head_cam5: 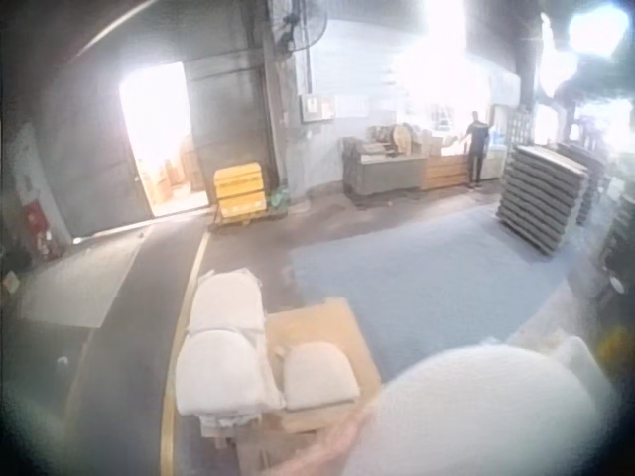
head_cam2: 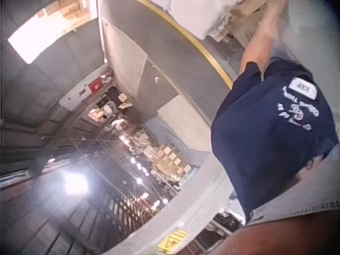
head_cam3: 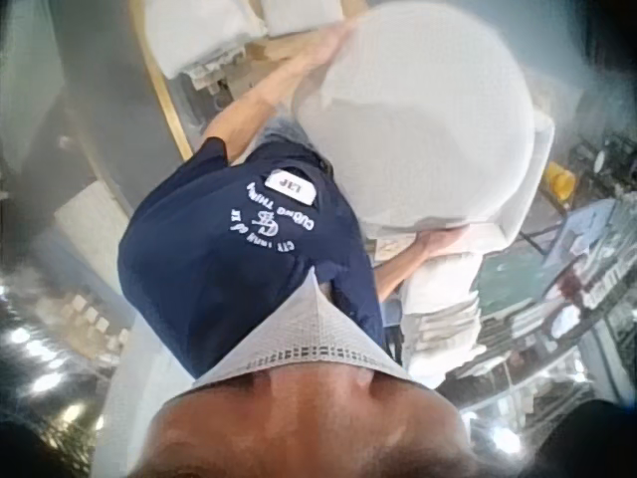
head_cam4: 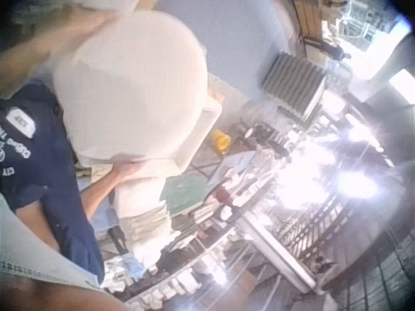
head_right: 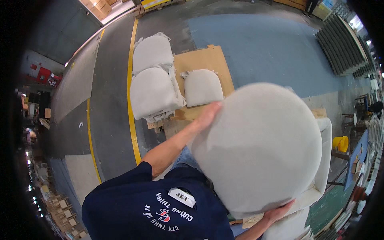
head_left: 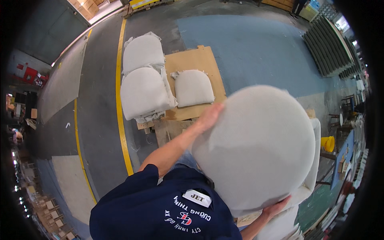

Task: The person assembles a cushion by placing a foam insert into a fabric cover and securing the edges to a black base using a pneumatic staple gun. The person repeatedly adjusts the fabric, pulls it taut, and staples it around the perimeter of the base.

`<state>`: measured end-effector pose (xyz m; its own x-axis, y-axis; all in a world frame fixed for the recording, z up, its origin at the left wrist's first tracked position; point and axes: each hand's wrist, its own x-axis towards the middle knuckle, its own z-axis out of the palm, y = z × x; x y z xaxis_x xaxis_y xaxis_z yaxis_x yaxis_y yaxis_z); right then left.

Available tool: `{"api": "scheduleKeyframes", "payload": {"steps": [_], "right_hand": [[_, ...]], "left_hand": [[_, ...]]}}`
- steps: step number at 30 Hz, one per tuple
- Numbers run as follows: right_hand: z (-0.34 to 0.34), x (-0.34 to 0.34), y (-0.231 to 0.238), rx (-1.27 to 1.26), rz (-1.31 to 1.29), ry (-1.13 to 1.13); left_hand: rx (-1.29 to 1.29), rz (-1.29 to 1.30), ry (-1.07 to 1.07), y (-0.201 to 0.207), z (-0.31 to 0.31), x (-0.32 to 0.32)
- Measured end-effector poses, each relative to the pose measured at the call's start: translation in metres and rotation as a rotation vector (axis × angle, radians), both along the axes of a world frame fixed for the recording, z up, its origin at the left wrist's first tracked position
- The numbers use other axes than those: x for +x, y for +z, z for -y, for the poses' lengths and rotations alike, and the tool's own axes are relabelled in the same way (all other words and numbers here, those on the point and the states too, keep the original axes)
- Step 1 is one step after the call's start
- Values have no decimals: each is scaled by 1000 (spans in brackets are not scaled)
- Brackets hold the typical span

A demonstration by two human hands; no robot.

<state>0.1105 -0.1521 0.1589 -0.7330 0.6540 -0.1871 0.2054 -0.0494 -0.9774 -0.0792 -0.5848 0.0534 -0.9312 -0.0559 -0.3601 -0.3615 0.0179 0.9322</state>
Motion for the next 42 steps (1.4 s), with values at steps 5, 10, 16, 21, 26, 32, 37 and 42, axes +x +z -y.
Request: {"api": "scheduleKeyframes", "payload": {"steps": [5,10,16,21,26,32,37,42], "right_hand": [[134,-132,59,149,-213,602],[324,-220,108,-136,-365,1349],[514,-213,66,-66,-736,1814],[496,-167,5,275,-475,2131],[513,-142,-50,651,-565,1999],[519,-134,-58,941,-505,1886],[491,-132,-74,950,-415,1919],[461,-148,-91,970,-175,1958]], "left_hand": [[132,28,485,-34,139,7],[682,155,760,-59,211,32],[905,228,762,-97,228,24],[721,262,828,-112,261,83],[596,340,963,-132,284,177],[643,449,1007,-173,251,220],[750,500,985,-210,204,218],[872,482,885,-227,164,173]]}}
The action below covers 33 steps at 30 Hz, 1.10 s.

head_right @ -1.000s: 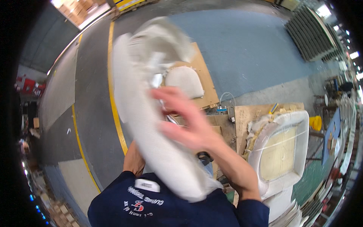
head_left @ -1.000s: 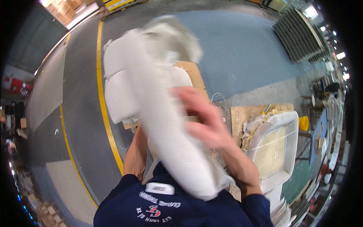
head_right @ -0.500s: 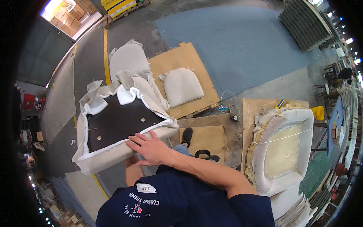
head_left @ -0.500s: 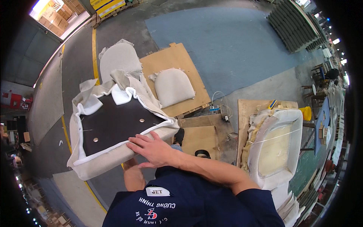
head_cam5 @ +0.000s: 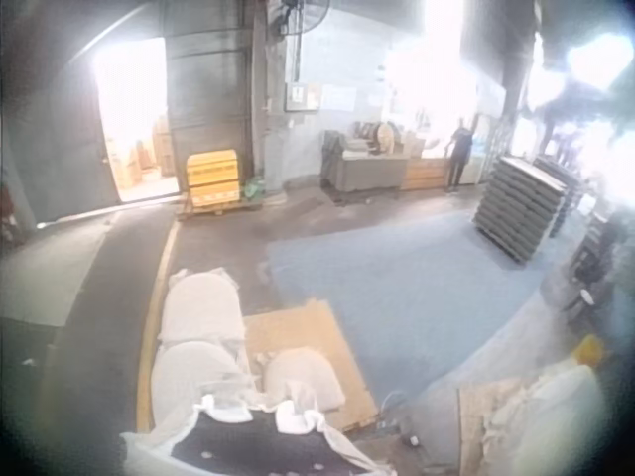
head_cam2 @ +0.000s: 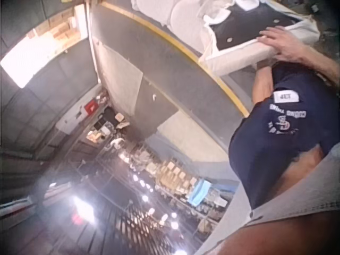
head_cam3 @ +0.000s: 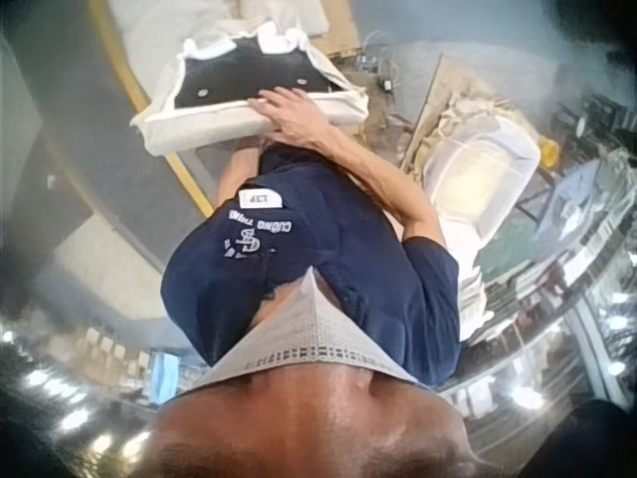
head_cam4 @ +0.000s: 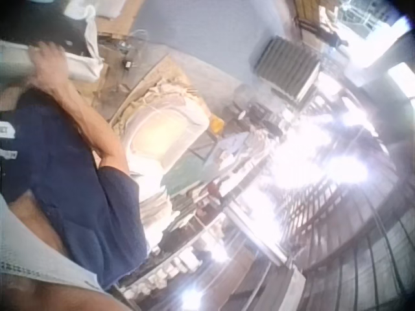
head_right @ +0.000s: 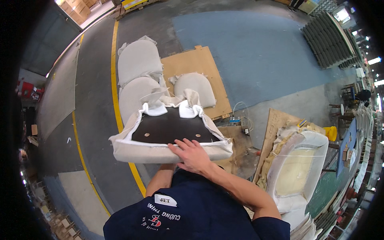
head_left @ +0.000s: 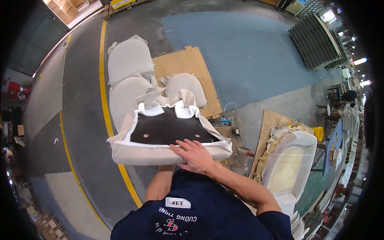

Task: The person assembles a cushion by placing a foam insert into a fabric cover and securing the edges to a black base using a pneumatic staple gun. The person repeatedly adjusts the fabric, pulls it taut, and staples it around the perimeter of the base.

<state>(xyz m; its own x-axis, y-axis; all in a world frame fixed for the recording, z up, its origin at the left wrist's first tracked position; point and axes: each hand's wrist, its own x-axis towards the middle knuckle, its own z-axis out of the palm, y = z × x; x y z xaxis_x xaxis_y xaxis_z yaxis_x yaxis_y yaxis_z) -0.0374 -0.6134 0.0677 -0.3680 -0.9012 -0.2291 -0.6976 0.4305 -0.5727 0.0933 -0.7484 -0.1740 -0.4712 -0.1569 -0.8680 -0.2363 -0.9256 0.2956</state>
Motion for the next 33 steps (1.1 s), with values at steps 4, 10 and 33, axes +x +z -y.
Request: {"api": "scheduleKeyframes", "payload": {"steps": [4,10,33], "right_hand": [[-18,-24,2,-8,-159,-63],[-8,-88,-10,-76,-348,-53],[-324,136,-126,79,-499,-1402]], "left_hand": [[52,-136,-21,-3,-19,-57],[-6,-380,-60,12,-11,-125],[-507,115,-669,-69,35,29]]}}
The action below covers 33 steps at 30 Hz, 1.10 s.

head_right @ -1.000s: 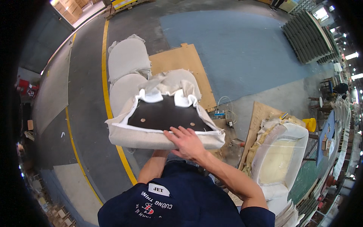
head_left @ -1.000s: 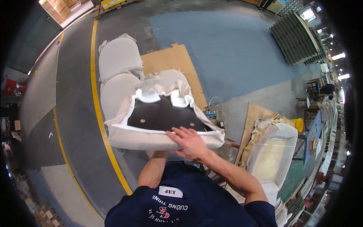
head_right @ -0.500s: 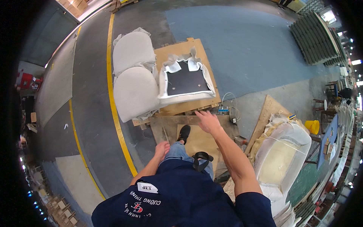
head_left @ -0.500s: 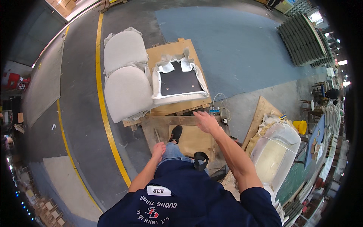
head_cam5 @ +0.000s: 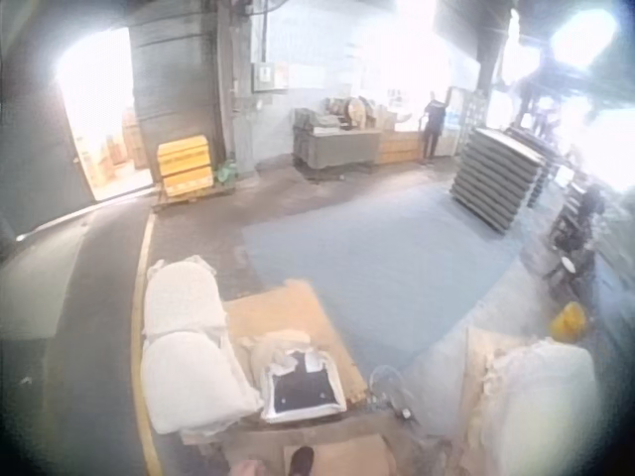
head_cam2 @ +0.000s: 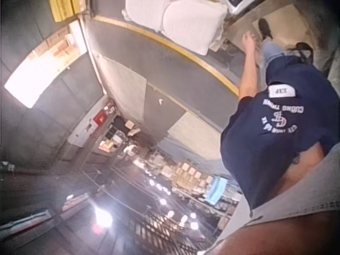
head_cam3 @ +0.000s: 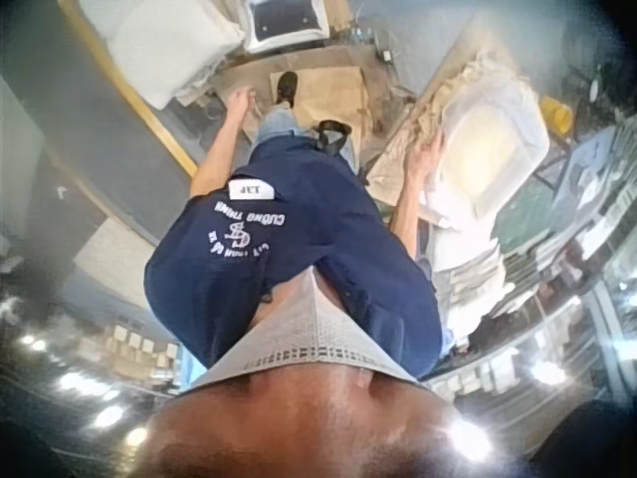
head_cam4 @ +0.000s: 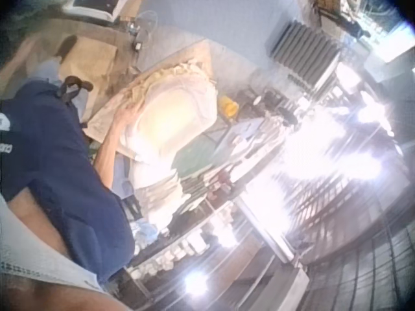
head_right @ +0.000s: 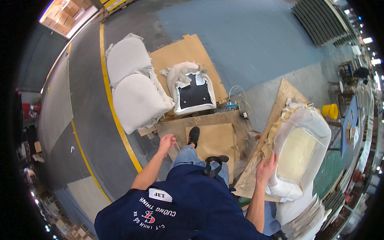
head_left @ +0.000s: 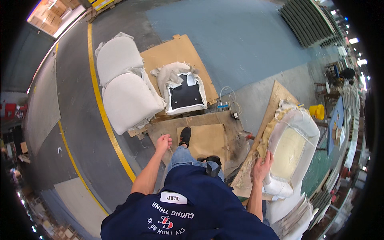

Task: The person assembles a cushion by placing a foam insert into a fabric cover and securing the edges to a black base using a pneumatic staple gun. The person repeatedly adjusts the fabric, pulls it taut, and staples it around the perimeter of the base.

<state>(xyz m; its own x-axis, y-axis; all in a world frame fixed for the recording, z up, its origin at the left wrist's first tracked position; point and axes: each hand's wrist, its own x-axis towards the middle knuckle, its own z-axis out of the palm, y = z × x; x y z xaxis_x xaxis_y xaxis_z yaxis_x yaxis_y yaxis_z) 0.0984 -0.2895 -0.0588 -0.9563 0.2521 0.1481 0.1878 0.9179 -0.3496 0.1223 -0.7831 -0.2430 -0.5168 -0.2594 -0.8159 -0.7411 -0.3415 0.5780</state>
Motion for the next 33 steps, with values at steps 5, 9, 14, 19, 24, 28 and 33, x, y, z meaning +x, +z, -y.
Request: {"api": "scheduleKeyframes", "payload": {"steps": [5,9,14,19,24,28,33], "right_hand": [[-9,51,-15,346,94,-108],[-2,45,-20,357,108,-179],[-4,41,-24,345,58,-188],[-13,47,-19,284,56,-162],[-25,51,-9,137,40,-160],[-9,26,8,40,-52,-214],[78,-38,34,-182,-170,73]], "left_hand": [[-35,-44,-232,-8,-20,-33],[-50,-123,-260,-8,-24,-39],[-16,-20,-207,8,0,-22],[-27,135,-135,-7,30,3],[-40,160,-88,-8,27,12],[-37,103,-124,-1,19,12],[-73,120,-153,10,18,8]]}}
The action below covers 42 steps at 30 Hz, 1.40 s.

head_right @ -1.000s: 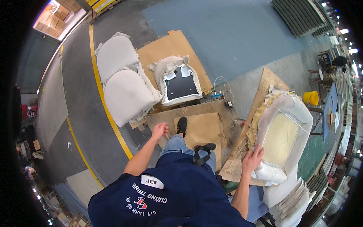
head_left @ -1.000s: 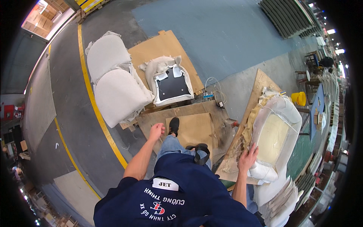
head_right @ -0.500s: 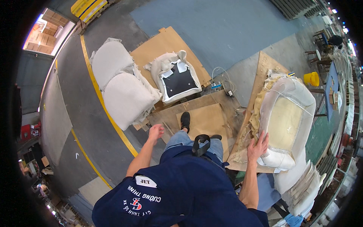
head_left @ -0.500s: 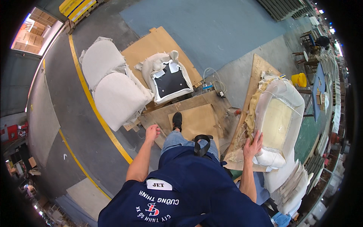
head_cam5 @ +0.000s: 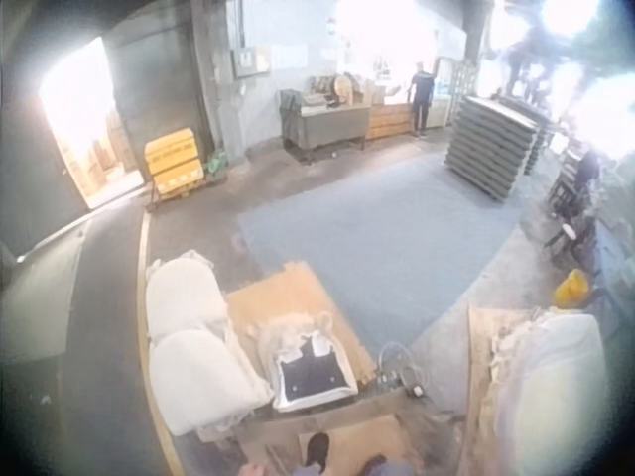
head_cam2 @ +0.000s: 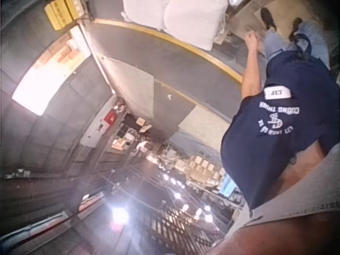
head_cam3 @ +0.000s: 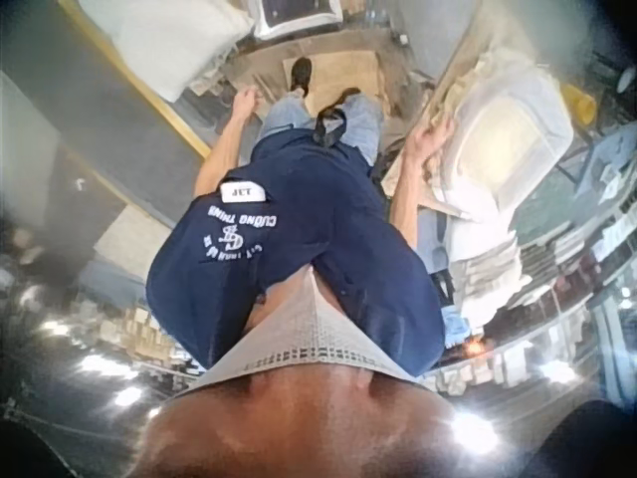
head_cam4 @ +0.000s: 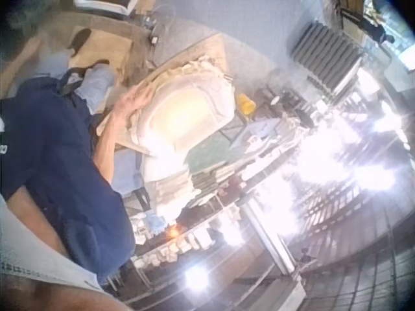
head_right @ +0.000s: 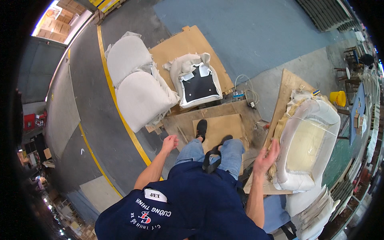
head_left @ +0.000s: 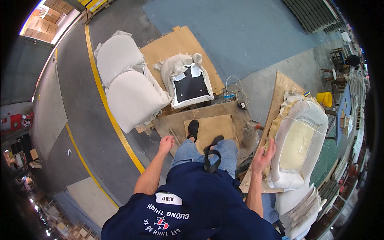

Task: The person assembles a cushion by placing a foam insert into a fabric cover and securing the edges to a black base using a pneumatic staple gun. The person repeatedly adjusts the fabric, pulls it taut, and staples it around the perimeter of the base.

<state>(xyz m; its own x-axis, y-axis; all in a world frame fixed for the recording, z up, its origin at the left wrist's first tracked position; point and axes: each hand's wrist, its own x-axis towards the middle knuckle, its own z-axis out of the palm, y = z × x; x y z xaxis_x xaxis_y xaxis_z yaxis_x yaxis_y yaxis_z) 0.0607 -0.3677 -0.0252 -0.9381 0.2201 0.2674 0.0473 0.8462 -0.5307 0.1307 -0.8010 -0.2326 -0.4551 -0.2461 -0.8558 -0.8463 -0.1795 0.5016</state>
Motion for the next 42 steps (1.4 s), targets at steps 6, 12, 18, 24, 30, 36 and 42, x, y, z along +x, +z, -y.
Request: {"api": "scheduleKeyframes", "payload": {"steps": [6,12,18,24,30,36,42], "right_hand": [[59,-40,-83,-791,346,-156],[107,-85,-254,-1253,958,-526],[143,-110,-416,-1283,1145,-677],[217,-169,-607,-1446,1131,-811],[241,-208,-809,-1609,944,-943],[259,-231,-879,-1784,939,-896],[279,-236,-846,-1510,844,-947]], "left_hand": [[-92,10,-25,16,23,-22],[-251,-133,-137,56,36,-22],[-433,15,-462,-6,28,-10],[-872,95,-899,-93,32,-28],[-885,-73,-668,-139,76,-35],[-982,-7,-663,-140,81,-40],[-977,15,-666,-145,80,-53]]}}
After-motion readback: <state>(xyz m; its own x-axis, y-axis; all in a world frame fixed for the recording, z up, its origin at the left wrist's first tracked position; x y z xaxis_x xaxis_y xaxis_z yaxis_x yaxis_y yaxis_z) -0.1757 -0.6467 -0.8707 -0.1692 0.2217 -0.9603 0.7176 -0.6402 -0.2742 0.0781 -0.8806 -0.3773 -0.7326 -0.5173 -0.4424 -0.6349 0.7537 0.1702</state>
